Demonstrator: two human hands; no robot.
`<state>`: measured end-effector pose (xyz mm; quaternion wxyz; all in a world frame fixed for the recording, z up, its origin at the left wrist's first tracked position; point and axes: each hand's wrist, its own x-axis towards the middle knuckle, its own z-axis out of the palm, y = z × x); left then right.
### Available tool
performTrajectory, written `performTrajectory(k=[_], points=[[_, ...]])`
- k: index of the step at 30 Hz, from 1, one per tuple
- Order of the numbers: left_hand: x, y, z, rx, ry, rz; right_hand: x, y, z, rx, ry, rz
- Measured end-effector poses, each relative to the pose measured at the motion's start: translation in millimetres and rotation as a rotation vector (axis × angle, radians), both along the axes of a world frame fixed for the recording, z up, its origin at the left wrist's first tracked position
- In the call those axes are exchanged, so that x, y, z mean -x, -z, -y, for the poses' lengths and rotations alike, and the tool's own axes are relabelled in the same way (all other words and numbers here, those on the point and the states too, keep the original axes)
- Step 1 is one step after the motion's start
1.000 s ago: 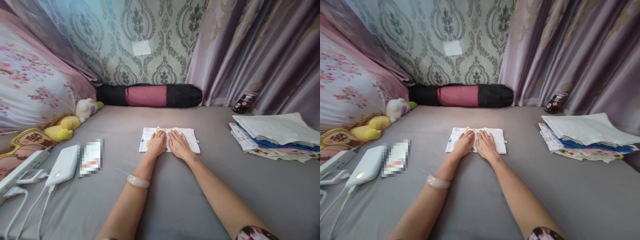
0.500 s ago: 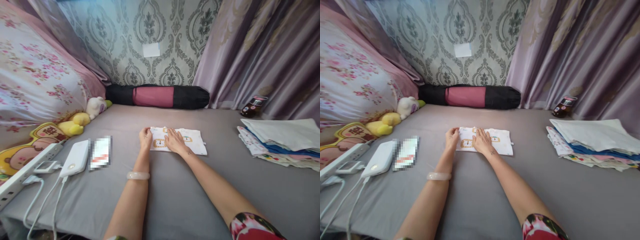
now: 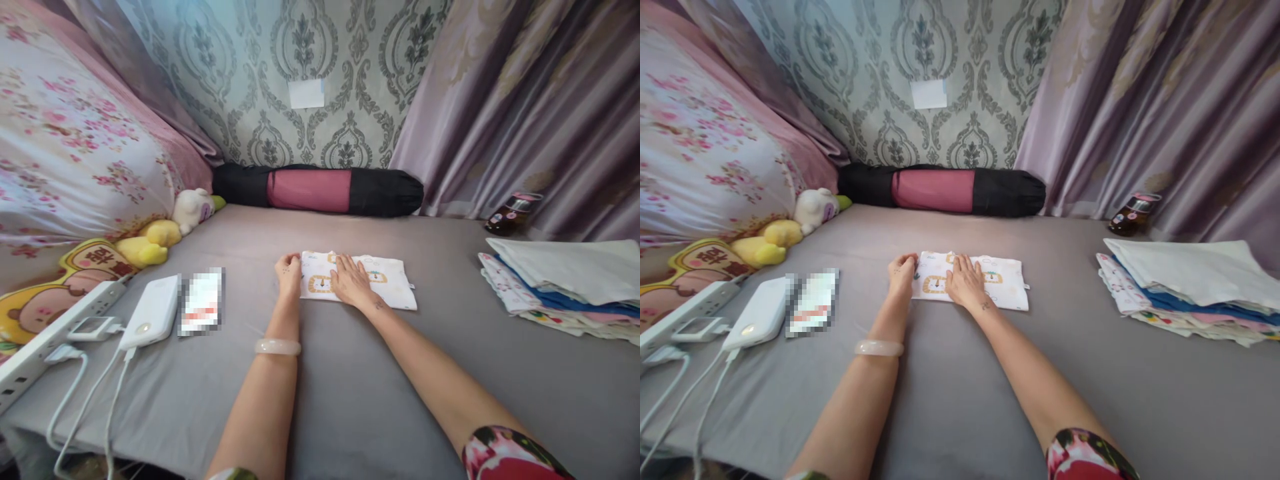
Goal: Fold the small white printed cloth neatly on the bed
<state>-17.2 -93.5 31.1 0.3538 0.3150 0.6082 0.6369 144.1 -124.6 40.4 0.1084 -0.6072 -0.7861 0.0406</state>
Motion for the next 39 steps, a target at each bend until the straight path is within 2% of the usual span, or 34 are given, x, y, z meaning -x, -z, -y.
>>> performTrajectory(k=[10,17,27,35,39], points=[[3,7.9,-5,-0.014,0.01,0.004,41,-5.7,-10,-0.006,-0.059,-0.039],[1,4.3,-4,-0.014,0.018,0.02,44,2.0,-10,-0.046,-0.05,-0.026],[3,-0.4,-2,0.021,0.036,0.045,51,-2.9,-12,-0.003,-0.044,-0.027],[14,-8.0,0,-0.006,-0.081,0.142,79,-8.1,-9,-0.011,-0.133,-0.06],[16,-6.3,-3,0.017,-0.077,0.13,82,-6.4,-6,-0.04,-0.131,-0.053]])
